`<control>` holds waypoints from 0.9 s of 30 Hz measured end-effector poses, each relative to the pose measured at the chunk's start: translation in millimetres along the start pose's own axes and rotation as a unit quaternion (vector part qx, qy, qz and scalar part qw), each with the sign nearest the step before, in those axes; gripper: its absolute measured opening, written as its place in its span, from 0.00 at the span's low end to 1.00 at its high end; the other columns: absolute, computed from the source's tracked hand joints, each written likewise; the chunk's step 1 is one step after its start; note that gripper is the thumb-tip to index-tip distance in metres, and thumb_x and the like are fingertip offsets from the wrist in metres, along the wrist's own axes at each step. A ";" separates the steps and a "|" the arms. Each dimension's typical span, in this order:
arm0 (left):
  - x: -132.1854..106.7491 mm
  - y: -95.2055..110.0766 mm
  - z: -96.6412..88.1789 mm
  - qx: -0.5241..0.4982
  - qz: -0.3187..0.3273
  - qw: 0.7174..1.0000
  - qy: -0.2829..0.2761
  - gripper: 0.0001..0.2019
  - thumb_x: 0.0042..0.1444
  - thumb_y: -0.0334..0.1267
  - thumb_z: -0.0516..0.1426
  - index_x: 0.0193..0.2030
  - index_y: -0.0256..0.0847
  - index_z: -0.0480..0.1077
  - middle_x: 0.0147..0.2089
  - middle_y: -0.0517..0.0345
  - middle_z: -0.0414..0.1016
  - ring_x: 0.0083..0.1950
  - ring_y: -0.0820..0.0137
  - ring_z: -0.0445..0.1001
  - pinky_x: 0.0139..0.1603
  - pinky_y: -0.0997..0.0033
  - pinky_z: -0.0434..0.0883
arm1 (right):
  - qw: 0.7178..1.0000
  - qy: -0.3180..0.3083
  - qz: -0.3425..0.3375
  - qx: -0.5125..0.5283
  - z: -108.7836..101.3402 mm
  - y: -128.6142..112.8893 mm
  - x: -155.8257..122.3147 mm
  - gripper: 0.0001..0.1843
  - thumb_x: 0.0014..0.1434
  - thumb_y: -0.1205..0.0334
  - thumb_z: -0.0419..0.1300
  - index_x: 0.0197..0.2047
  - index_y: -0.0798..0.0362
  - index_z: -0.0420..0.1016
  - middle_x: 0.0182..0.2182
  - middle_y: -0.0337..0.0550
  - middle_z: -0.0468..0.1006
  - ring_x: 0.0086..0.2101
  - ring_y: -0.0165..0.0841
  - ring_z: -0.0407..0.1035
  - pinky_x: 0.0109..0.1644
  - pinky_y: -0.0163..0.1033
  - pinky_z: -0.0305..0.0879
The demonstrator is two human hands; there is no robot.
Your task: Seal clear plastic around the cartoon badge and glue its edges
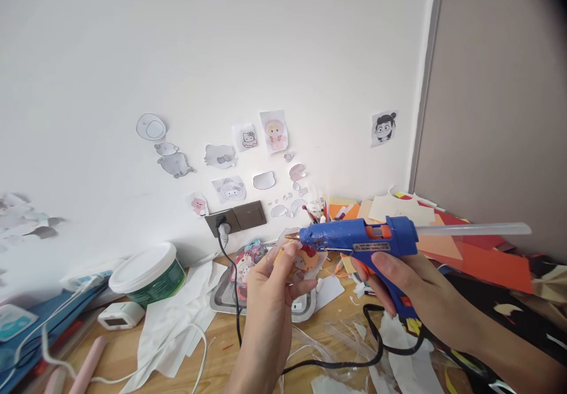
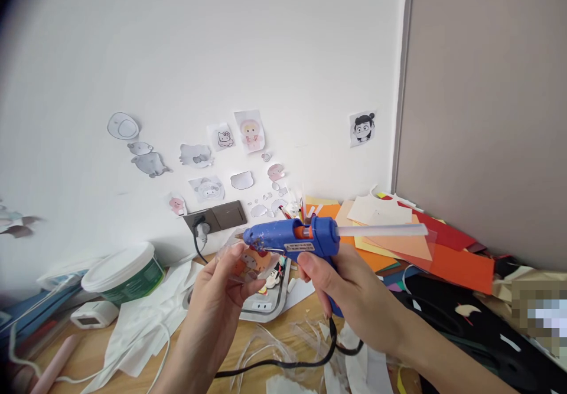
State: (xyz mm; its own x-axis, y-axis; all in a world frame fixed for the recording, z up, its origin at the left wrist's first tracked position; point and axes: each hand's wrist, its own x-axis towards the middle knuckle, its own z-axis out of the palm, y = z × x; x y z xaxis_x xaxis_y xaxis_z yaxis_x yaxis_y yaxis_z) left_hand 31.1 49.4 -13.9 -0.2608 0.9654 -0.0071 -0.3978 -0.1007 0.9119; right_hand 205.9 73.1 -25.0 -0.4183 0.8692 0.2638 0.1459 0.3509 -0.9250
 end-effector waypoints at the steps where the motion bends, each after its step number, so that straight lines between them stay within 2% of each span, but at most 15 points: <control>1: 0.3 -0.7 -0.8 0.001 0.005 1.000 -0.002 0.12 0.48 0.42 0.60 0.37 0.37 0.75 0.35 0.52 0.77 0.35 0.68 0.74 0.25 0.77 0.73 | 1.000 -0.002 0.011 -0.003 -1.4 -0.1 -0.3 0.23 0.60 0.42 0.44 0.27 0.50 0.66 0.14 0.33 0.63 0.18 0.28 0.58 0.25 0.35 0.55; 5: 3.2 -2.4 -5.3 0.010 -0.003 1.000 -0.008 0.11 0.47 0.42 0.61 0.34 0.36 0.76 0.33 0.52 0.77 0.34 0.67 0.73 0.25 0.75 0.74 | 1.000 -0.008 0.028 -0.011 -4.8 -1.3 0.0 0.27 0.58 0.39 0.44 0.20 0.50 0.63 0.13 0.35 0.64 0.18 0.29 0.58 0.24 0.37 0.55; 9: 5.6 -2.2 -7.2 0.018 -0.003 1.000 -0.002 0.10 0.46 0.41 0.61 0.33 0.36 0.76 0.34 0.51 0.77 0.36 0.66 0.74 0.26 0.74 0.74 | 1.000 0.000 0.019 -0.012 -4.6 -4.7 0.8 0.25 0.58 0.39 0.44 0.23 0.49 0.64 0.13 0.34 0.63 0.17 0.30 0.58 0.24 0.37 0.56; 14: 5.6 -3.0 -5.7 0.044 0.009 0.999 0.005 0.10 0.46 0.41 0.61 0.34 0.37 0.76 0.35 0.52 0.78 0.40 0.64 0.75 0.29 0.76 0.73 | 1.000 0.012 0.004 -0.026 -4.4 -5.5 0.3 0.25 0.59 0.41 0.44 0.21 0.50 0.62 0.13 0.34 0.62 0.17 0.29 0.58 0.23 0.36 0.56; 19: 5.9 -4.6 -7.0 0.069 0.018 0.997 -0.022 0.11 0.48 0.43 0.60 0.34 0.37 0.75 0.34 0.52 0.77 0.38 0.66 0.75 0.28 0.77 0.72 | 0.997 0.037 0.001 -0.061 -1.8 0.3 -0.4 0.21 0.60 0.44 0.46 0.24 0.48 0.62 0.14 0.33 0.61 0.18 0.31 0.59 0.23 0.37 0.58; 24: 6.1 -6.6 -9.3 0.074 0.025 0.996 -0.030 0.11 0.50 0.44 0.59 0.34 0.38 0.75 0.33 0.56 0.76 0.36 0.69 0.73 0.28 0.77 0.73 | 0.993 0.017 -0.060 -0.097 0.5 -1.1 1.0 0.21 0.61 0.49 0.47 0.20 0.48 0.58 0.14 0.33 0.61 0.17 0.30 0.57 0.21 0.37 0.56; 27: 5.4 -7.9 -10.2 0.061 0.028 0.997 -0.029 0.09 0.50 0.43 0.59 0.32 0.40 0.75 0.32 0.59 0.75 0.36 0.70 0.73 0.28 0.78 0.73 | 0.991 0.025 -0.085 -0.102 1.1 -3.4 2.1 0.19 0.60 0.51 0.49 0.20 0.48 0.59 0.14 0.33 0.61 0.16 0.31 0.58 0.20 0.37 0.55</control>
State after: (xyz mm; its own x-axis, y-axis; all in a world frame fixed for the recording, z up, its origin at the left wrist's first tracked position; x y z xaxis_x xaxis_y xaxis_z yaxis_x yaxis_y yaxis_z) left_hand 23.9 52.9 -25.3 -0.2257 0.9720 0.0651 -0.2735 -0.1274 0.9534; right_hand 203.5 73.4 -21.6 -0.4081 0.8055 0.4297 0.2577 0.5532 -0.7922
